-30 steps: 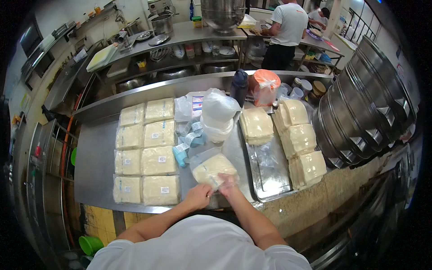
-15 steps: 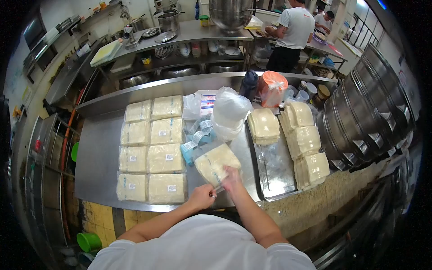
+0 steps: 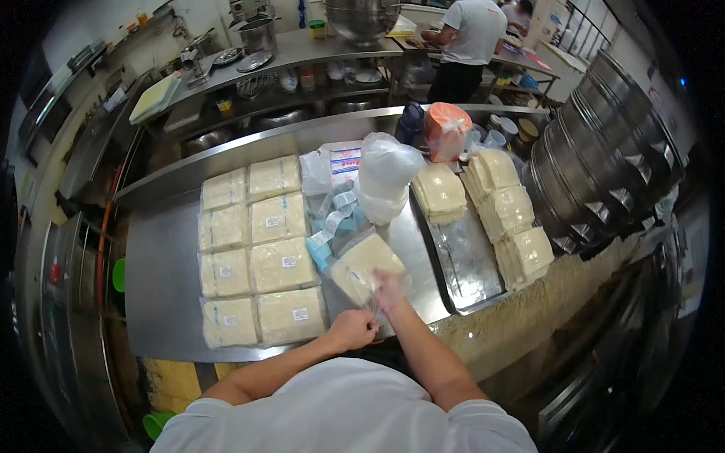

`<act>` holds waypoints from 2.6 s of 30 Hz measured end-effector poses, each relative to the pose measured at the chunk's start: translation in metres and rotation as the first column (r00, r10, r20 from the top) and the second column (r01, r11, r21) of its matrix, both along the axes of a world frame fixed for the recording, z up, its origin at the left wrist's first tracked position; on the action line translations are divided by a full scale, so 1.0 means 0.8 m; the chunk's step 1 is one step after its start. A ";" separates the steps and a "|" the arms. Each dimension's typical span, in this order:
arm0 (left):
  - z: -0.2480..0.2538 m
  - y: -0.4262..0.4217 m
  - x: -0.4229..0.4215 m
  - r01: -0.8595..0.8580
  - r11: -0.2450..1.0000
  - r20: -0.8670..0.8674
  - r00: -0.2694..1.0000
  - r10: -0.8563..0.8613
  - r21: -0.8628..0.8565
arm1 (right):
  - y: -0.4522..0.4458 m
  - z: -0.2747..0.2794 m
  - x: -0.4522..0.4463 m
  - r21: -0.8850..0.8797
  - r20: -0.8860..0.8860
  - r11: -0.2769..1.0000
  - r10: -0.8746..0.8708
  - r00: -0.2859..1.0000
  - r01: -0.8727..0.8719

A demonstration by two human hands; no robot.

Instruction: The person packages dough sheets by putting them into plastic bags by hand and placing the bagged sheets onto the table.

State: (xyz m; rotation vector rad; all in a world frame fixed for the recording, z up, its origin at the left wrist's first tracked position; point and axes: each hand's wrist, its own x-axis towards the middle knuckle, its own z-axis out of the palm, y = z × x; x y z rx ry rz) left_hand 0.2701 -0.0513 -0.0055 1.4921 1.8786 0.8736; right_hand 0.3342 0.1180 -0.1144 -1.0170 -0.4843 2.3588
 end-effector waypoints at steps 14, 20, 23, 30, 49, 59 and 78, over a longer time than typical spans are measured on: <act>0.046 0.090 -0.002 0.070 0.994 -0.286 0.957 -0.042 0.087 | -0.049 0.013 0.025 -0.127 0.198 0.971 0.225 0.954 -0.203; 0.070 0.116 0.044 0.204 0.976 -0.233 0.948 -0.215 -0.073 | -0.049 0.021 0.059 -0.043 0.099 0.973 0.230 0.968 -0.227; 0.087 0.105 0.059 0.133 0.985 0.035 0.990 -0.137 0.110 | -0.031 0.028 0.074 -0.055 0.074 0.961 0.276 0.958 -0.272; 0.017 0.051 -0.037 -0.405 0.895 -0.142 0.913 0.383 -0.189 | 0.002 0.091 0.121 -0.148 -0.295 0.953 0.214 0.931 -0.265; -0.063 0.011 -0.038 -0.581 0.784 0.518 0.612 0.597 -0.218 | 0.015 0.135 0.060 0.377 0.835 -0.449 -0.214 0.507 -0.810; 0.003 0.011 0.030 -0.165 0.986 -0.265 0.950 0.164 0.016 | -0.035 0.127 0.177 0.514 0.795 -0.324 -0.169 0.583 -0.794; -0.069 0.125 -0.058 -0.149 0.975 -0.651 0.726 0.223 0.167 | 0.075 0.055 0.053 0.349 0.663 -0.322 -0.579 0.475 -0.880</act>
